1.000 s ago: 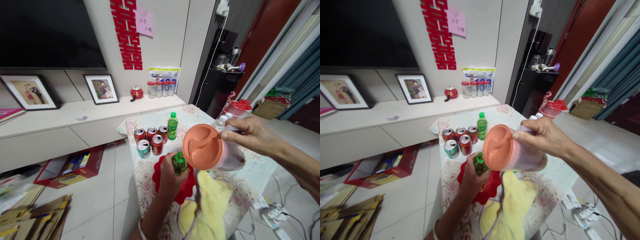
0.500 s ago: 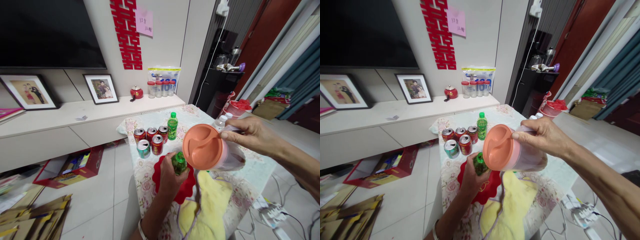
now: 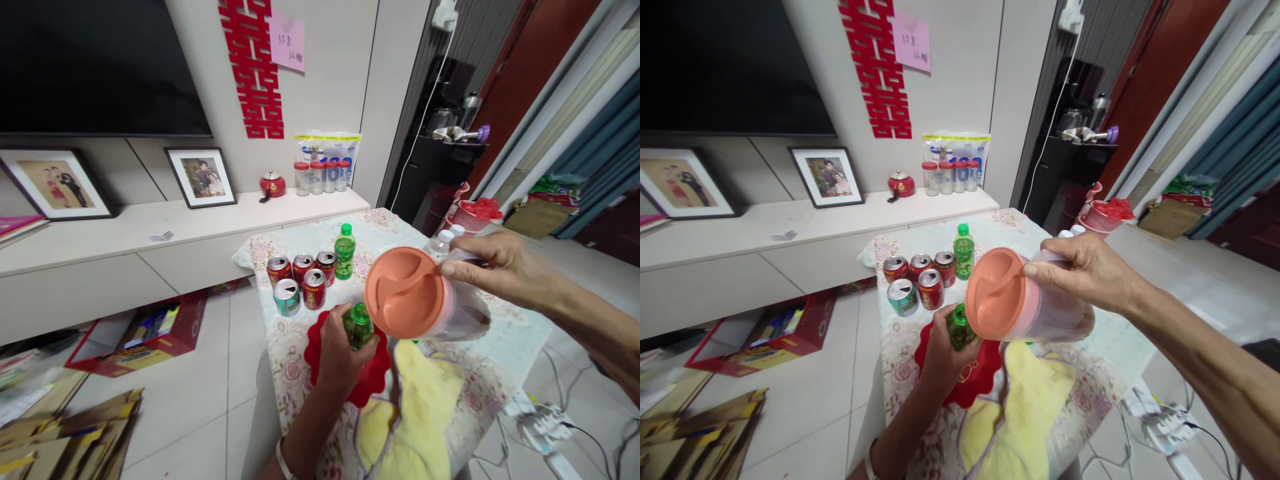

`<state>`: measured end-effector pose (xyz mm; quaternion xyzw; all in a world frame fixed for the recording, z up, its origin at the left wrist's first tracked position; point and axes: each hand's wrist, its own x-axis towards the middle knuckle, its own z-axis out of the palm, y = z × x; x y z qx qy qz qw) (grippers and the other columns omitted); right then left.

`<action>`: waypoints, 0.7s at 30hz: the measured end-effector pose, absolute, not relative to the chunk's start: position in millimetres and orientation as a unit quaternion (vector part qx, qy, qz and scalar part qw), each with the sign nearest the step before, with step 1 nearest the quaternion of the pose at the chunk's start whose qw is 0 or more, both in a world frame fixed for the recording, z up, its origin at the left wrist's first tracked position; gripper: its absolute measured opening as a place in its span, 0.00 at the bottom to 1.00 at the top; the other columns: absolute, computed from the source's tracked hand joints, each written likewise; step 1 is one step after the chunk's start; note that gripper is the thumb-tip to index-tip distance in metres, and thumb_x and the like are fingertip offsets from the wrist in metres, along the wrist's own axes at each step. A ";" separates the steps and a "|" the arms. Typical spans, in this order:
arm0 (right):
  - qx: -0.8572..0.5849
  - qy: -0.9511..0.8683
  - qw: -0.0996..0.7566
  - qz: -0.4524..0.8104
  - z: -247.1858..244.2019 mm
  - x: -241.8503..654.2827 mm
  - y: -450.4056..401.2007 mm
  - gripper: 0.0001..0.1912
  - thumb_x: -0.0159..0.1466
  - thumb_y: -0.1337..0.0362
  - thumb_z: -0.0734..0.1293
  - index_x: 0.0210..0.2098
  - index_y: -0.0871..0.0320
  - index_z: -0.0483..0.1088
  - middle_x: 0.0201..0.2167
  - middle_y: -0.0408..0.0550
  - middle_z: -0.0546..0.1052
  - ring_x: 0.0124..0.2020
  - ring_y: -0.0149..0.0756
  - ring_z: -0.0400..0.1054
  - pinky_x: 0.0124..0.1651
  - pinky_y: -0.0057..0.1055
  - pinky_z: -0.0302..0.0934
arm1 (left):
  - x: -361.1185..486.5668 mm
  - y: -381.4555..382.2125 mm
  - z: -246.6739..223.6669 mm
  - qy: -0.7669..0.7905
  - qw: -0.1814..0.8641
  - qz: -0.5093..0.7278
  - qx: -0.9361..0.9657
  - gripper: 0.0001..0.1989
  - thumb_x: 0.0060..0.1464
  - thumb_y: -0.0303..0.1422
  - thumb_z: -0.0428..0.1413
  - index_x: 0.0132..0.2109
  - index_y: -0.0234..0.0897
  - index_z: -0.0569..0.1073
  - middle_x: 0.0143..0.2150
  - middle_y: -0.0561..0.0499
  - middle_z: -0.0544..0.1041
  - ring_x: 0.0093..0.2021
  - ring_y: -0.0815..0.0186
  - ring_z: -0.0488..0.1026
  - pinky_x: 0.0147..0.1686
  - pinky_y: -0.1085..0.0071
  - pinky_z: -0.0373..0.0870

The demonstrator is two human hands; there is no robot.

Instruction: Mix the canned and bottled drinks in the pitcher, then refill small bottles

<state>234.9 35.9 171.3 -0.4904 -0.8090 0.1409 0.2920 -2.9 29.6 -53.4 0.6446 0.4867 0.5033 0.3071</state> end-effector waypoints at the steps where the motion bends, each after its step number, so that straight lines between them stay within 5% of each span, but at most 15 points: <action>1: -0.491 -0.809 0.292 0.140 171.4 235.0 35.9 0.27 0.68 0.48 0.69 0.20 0.56 0.60 0.19 0.35 0.53 0.20 0.26 0.47 0.21 0.25 0.42 | -2.9 29.6 -53.2 0.487 0.308 0.502 0.645 0.31 0.46 0.37 0.66 0.57 0.39 0.66 0.50 0.42 0.78 0.52 0.50 0.78 0.53 0.48 0.75; 21: -0.505 -0.799 0.285 0.157 173.3 232.7 35.9 0.28 0.66 0.45 0.69 0.20 0.56 0.60 0.19 0.36 0.53 0.21 0.26 0.47 0.21 0.27 0.42 | -2.7 28.9 -50.6 0.488 0.312 0.500 0.644 0.31 0.46 0.36 0.66 0.56 0.39 0.66 0.51 0.42 0.78 0.53 0.50 0.78 0.54 0.48 0.74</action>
